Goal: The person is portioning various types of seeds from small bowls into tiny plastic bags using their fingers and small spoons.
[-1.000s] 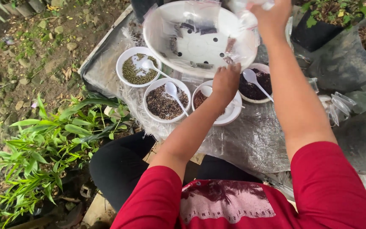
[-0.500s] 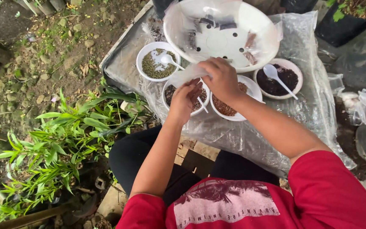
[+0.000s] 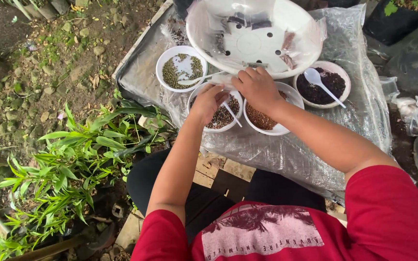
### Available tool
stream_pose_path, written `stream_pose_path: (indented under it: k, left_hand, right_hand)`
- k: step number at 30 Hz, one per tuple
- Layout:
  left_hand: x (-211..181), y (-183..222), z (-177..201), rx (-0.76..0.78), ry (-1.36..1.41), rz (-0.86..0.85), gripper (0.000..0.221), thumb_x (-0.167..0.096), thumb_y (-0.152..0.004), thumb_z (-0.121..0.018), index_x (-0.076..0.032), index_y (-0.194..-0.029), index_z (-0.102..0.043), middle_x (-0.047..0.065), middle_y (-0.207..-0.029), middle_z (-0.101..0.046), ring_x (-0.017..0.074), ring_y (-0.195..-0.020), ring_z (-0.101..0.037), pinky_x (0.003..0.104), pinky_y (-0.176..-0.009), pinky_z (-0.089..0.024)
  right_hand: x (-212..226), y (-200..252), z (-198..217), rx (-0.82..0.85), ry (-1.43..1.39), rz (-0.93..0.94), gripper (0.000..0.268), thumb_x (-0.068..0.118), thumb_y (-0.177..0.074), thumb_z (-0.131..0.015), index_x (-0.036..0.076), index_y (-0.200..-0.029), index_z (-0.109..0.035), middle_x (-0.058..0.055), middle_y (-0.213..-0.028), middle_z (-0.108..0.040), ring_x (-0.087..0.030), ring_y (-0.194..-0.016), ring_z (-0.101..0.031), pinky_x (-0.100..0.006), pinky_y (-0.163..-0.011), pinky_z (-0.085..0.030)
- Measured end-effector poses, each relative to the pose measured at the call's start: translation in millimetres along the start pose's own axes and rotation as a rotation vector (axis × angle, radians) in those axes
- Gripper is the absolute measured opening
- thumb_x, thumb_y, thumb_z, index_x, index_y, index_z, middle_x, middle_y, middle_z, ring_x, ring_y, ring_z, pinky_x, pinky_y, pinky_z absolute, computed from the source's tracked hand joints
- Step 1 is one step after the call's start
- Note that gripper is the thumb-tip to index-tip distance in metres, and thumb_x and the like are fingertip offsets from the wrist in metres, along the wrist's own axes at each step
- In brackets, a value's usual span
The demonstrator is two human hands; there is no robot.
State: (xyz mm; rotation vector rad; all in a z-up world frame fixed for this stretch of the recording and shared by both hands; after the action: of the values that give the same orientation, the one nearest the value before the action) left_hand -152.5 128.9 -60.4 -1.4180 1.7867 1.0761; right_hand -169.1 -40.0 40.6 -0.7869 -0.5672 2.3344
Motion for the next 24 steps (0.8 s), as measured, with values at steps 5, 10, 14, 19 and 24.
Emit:
stream_pose_path:
  k: [5, 10, 14, 19, 24]
  left_hand:
    - [-60.3, 36.7, -9.5, -0.122, -0.225, 0.018, 0.061, -0.012, -0.099, -0.060, 0.007, -0.152, -0.039, 0.029, -0.142, -0.054, 0.0369, -0.120, -0.067, 0.042, -0.104, -0.057]
    - [-88.1, 16.5, 14.0, -0.136, -1.090, -0.231, 0.037, -0.024, -0.105, -0.059, -0.008, -0.138, -0.060, 0.010, -0.099, -0.074, 0.0233, -0.086, -0.077, 0.037, -0.069, -0.066]
    - [-105.5, 21.4, 8.1, -0.246, -1.696, -0.383, 0.031, -0.023, -0.096, -0.073, -0.010, -0.124, -0.072, 0.019, -0.106, -0.070, 0.0310, -0.085, -0.076, 0.040, -0.062, -0.066]
    - [-100.6, 5.6, 20.7, -0.235, -1.787, -0.376, 0.021, -0.029, -0.096, -0.075, -0.011, -0.106, -0.079, 0.017, -0.100, -0.067, 0.0286, -0.075, -0.075, 0.037, -0.054, -0.065]
    - [-101.8, -8.3, 41.6, -0.186, -1.823, -0.467, 0.019, -0.030, -0.099, -0.070, -0.013, -0.104, -0.076, 0.013, -0.092, -0.064, 0.0263, -0.067, -0.074, 0.035, -0.048, -0.063]
  right_hand:
    - [2.5, 1.3, -17.4, 0.115, -0.052, -0.049, 0.010, 0.011, -0.098, -0.071, 0.011, -0.098, -0.061, -0.004, -0.087, -0.055, -0.015, -0.073, -0.051, -0.031, -0.063, -0.038]
    - [6.7, -9.5, -3.1, 0.135, -0.041, -0.059, 0.009, 0.008, -0.100, -0.068, 0.011, -0.095, -0.061, -0.004, -0.081, -0.053, -0.013, -0.065, -0.047, -0.031, -0.055, -0.034]
    - [6.6, -8.6, -3.1, 0.167, -0.088, -0.139, 0.017, 0.008, -0.099, -0.068, 0.010, -0.085, -0.057, -0.003, -0.076, -0.048, -0.016, -0.055, -0.042, -0.032, -0.049, -0.030]
    - [9.6, -10.1, -30.5, 0.187, -0.032, -0.137, 0.022, 0.005, -0.100, -0.064, 0.010, -0.080, -0.053, -0.005, -0.078, -0.048, -0.013, -0.048, -0.038, -0.031, -0.045, -0.028]
    - [16.4, -22.3, -34.6, 0.183, 0.160, 0.001, 0.023, 0.004, -0.091, -0.071, 0.013, -0.076, -0.056, -0.003, -0.076, -0.045, -0.017, -0.050, -0.042, -0.032, -0.046, -0.026]
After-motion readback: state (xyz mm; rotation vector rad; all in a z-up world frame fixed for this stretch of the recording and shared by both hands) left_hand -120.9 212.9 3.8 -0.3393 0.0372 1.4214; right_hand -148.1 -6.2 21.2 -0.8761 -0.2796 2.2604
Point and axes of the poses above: each hand's wrist, its own y-axis away from the middle knuckle, its own z-axis out of the back of the hand, x = y × z, the point moved 4 cm from there along -y, towards the middle knuckle
